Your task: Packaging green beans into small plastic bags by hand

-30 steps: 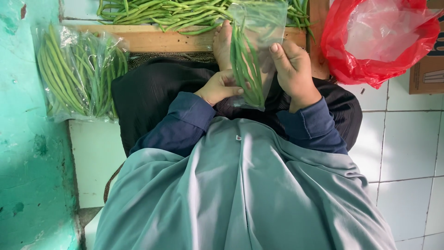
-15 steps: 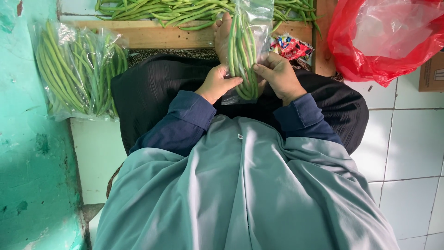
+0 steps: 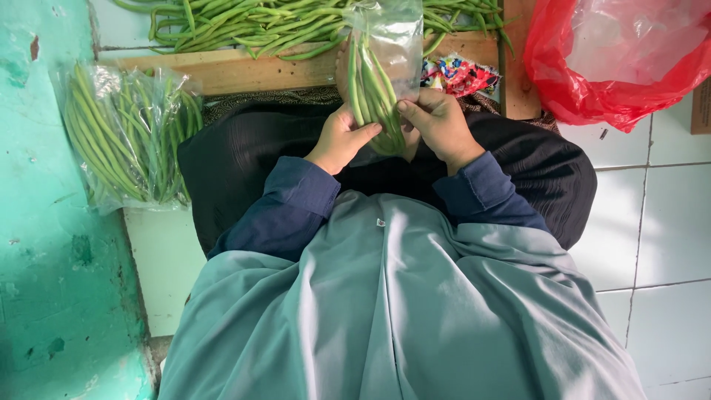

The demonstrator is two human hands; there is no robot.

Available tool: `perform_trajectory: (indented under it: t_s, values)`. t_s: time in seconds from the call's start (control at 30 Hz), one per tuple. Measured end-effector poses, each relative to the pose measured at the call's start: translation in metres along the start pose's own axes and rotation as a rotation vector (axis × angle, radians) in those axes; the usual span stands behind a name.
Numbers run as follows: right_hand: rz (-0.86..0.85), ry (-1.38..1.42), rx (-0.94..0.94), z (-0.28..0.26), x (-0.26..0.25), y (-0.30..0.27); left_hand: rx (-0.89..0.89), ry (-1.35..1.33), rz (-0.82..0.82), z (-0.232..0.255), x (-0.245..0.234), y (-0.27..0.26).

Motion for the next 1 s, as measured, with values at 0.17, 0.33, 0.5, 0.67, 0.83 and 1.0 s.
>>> perform_trajectory:
  t_s: [0.17, 0.33, 0.5, 0.67, 0.83, 1.0]
  values:
    - [0.038, -0.267, -0.347, -0.063, -0.014, 0.005, 0.155, 0.194, 0.056, 0.057, -0.016, 0.032]
    - [0.164, -0.312, -0.289, -0.033, -0.033, 0.026, 0.289, 0.347, 0.317, 0.071, -0.073, 0.070]
    - [0.268, -0.057, 0.302, 0.054, -0.040, 0.042, 0.373, 0.313, 0.625, 0.045, -0.135, 0.082]
    - [0.181, -0.413, 0.109, 0.086, -0.045, 0.072, 0.323, 0.265, 0.672, 0.041, -0.139, 0.099]
    - [0.132, -0.574, 0.088, 0.101, -0.037, 0.099, 0.333, 0.249, 0.710, 0.020, -0.159, 0.116]
    - [0.202, -0.524, 0.015, 0.078, -0.039, 0.155, 0.331, 0.110, 0.861, -0.050, -0.219, 0.106]
Point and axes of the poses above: each hand's wrist, its own y-axis towards the middle knuckle, its own x-axis out of the palm, z = x × y, the point moved 4 cm from there along y, towards the middle knuckle, and after that the axes turned 6 degrees about -y, right-handed, at the moved point
